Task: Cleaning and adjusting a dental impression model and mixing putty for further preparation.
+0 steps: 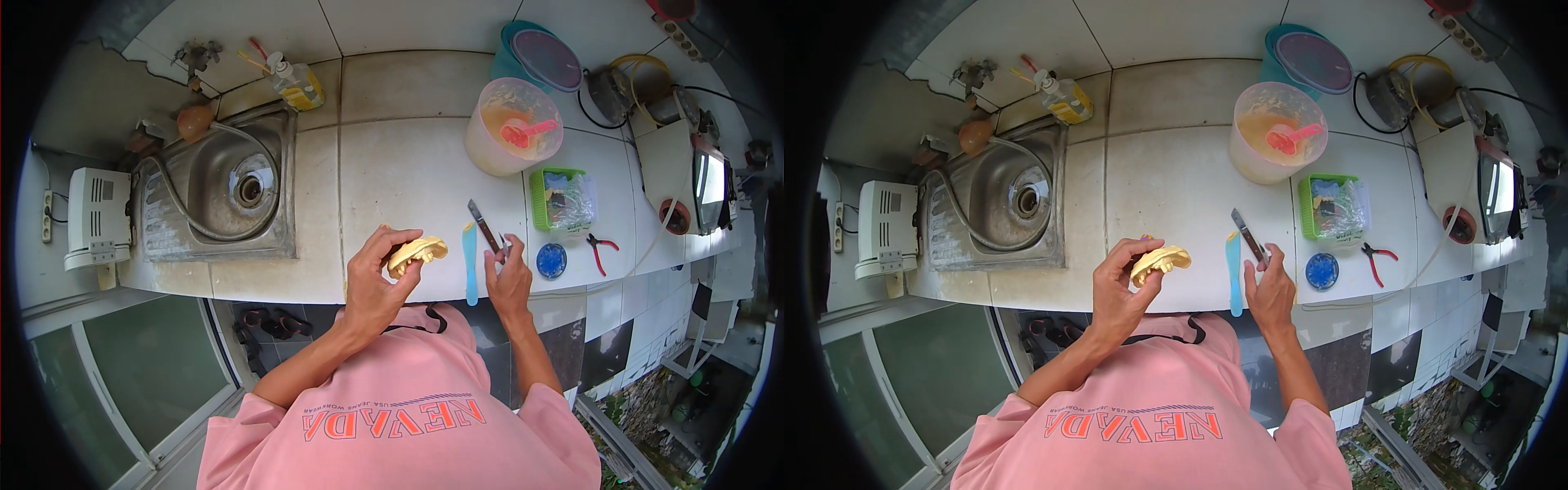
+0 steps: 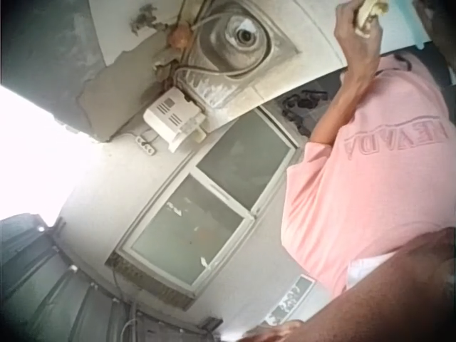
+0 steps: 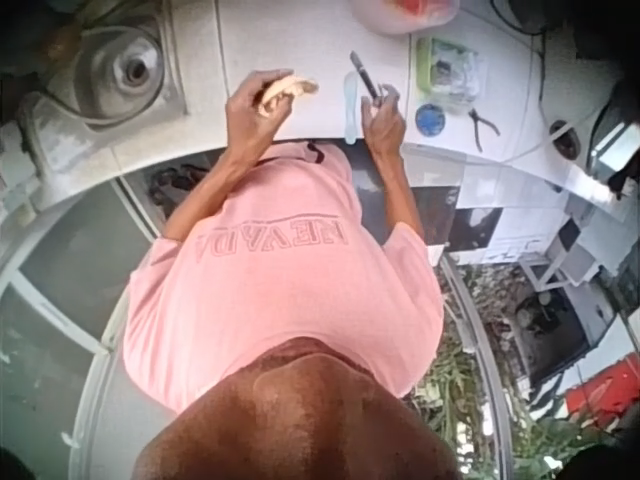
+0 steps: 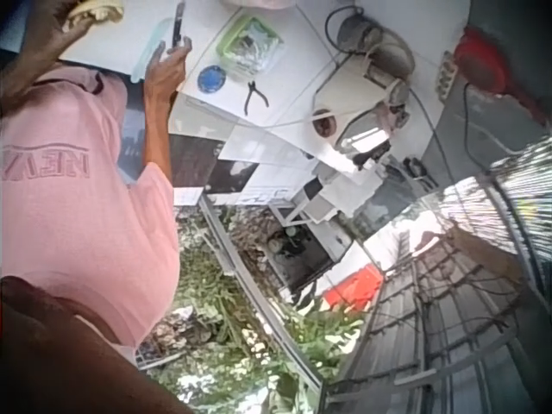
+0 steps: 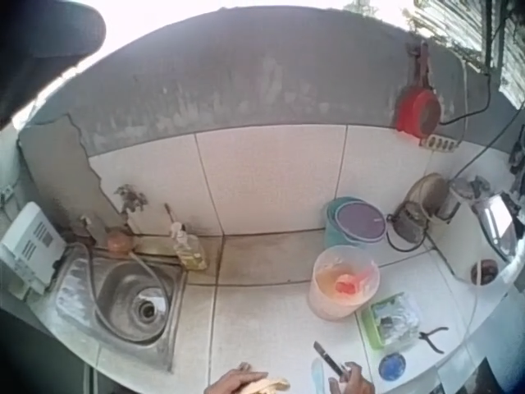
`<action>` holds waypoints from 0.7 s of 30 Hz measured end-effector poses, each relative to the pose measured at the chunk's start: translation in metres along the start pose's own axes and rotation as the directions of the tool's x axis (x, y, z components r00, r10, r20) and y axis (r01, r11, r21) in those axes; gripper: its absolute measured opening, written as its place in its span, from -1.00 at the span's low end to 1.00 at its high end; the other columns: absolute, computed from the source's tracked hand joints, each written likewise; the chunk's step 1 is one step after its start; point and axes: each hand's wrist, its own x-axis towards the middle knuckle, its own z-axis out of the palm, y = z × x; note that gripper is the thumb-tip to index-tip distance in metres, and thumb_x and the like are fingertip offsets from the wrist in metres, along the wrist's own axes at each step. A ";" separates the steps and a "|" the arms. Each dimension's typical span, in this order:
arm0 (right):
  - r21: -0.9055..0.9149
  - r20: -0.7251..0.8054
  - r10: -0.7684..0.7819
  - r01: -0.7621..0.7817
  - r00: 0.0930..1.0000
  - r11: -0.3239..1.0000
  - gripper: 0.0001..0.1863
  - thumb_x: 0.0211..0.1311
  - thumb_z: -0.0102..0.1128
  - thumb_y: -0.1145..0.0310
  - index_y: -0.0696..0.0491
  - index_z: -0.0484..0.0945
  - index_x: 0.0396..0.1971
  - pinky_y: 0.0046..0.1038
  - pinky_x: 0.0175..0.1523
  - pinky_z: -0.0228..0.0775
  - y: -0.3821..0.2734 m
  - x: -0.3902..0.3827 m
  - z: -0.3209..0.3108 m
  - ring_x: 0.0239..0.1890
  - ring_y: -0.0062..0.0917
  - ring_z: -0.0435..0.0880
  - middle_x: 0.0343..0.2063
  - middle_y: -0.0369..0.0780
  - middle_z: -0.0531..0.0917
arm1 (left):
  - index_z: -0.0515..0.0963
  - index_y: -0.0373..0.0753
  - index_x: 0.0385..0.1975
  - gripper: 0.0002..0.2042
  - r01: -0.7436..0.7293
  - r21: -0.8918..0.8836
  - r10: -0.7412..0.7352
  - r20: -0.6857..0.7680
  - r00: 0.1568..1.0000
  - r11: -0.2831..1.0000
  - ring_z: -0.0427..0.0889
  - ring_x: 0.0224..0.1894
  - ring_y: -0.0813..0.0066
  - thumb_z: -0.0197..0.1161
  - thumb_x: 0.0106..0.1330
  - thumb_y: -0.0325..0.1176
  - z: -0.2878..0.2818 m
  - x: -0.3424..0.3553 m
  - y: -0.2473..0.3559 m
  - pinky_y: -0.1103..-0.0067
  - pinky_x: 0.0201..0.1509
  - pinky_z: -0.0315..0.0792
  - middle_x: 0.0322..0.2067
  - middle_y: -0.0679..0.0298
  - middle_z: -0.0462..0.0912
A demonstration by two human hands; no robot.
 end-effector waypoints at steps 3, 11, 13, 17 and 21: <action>-0.203 0.088 -0.046 0.063 0.995 0.977 -0.72 0.14 0.34 0.29 0.15 0.50 -0.27 -0.22 -0.32 0.47 0.010 -0.023 0.015 -0.44 -0.17 0.66 -0.44 -0.14 0.62 | 0.57 -0.37 -0.06 -0.72 0.035 -0.118 -0.036 -0.009 0.999 0.992 0.57 -0.15 0.54 0.23 0.20 -0.63 -0.002 -0.003 -0.001 0.66 -0.02 0.43 -0.19 0.23 0.57; -0.168 0.052 0.040 -0.031 0.998 0.985 -0.74 0.03 0.38 0.31 0.15 0.52 -0.42 -0.22 -0.36 0.45 0.014 -0.026 0.034 -0.50 -0.22 0.65 -0.51 -0.15 0.64 | 0.54 -0.40 -0.06 -0.72 0.062 -0.330 -0.040 0.073 0.997 0.942 0.57 -0.08 0.57 0.30 0.22 -0.60 -0.010 0.005 0.017 0.65 0.04 0.45 -0.16 0.23 0.58; 0.015 0.028 0.052 -0.053 0.998 0.999 -0.78 0.05 0.37 0.38 0.14 0.49 -0.44 -0.48 -0.52 0.28 0.000 -0.022 0.023 -0.68 -0.57 0.46 -0.66 -0.26 0.51 | 0.54 -0.37 -0.05 -0.73 0.154 -0.373 -0.121 0.111 0.986 0.915 0.55 -0.04 0.59 0.27 0.24 -0.59 -0.014 0.006 0.016 0.64 0.08 0.43 -0.15 0.26 0.58; 0.455 0.094 0.181 -0.204 0.979 0.867 -0.82 0.13 0.36 0.51 0.13 0.48 -0.42 -0.71 -0.50 0.17 -0.053 -0.016 -0.015 -0.60 -0.83 0.37 -0.62 -0.43 0.50 | 0.54 -0.38 -0.08 -0.74 0.265 -0.467 -0.179 0.220 0.959 0.843 0.57 -0.06 0.56 0.26 0.22 -0.59 -0.025 0.011 0.027 0.57 0.11 0.46 -0.11 0.22 0.58; 0.791 -0.027 0.064 -0.018 0.998 0.612 -0.84 0.13 0.37 0.50 0.15 0.52 -0.40 -0.69 -0.54 -0.02 -0.102 -0.014 -0.025 -0.64 -0.85 0.19 -0.71 -0.47 0.34 | 0.54 -0.38 -0.08 -0.74 0.256 -0.655 -0.094 0.272 0.958 0.711 0.60 -0.07 0.49 0.25 0.22 -0.60 -0.025 0.013 0.032 0.54 0.13 0.46 -0.06 0.18 0.57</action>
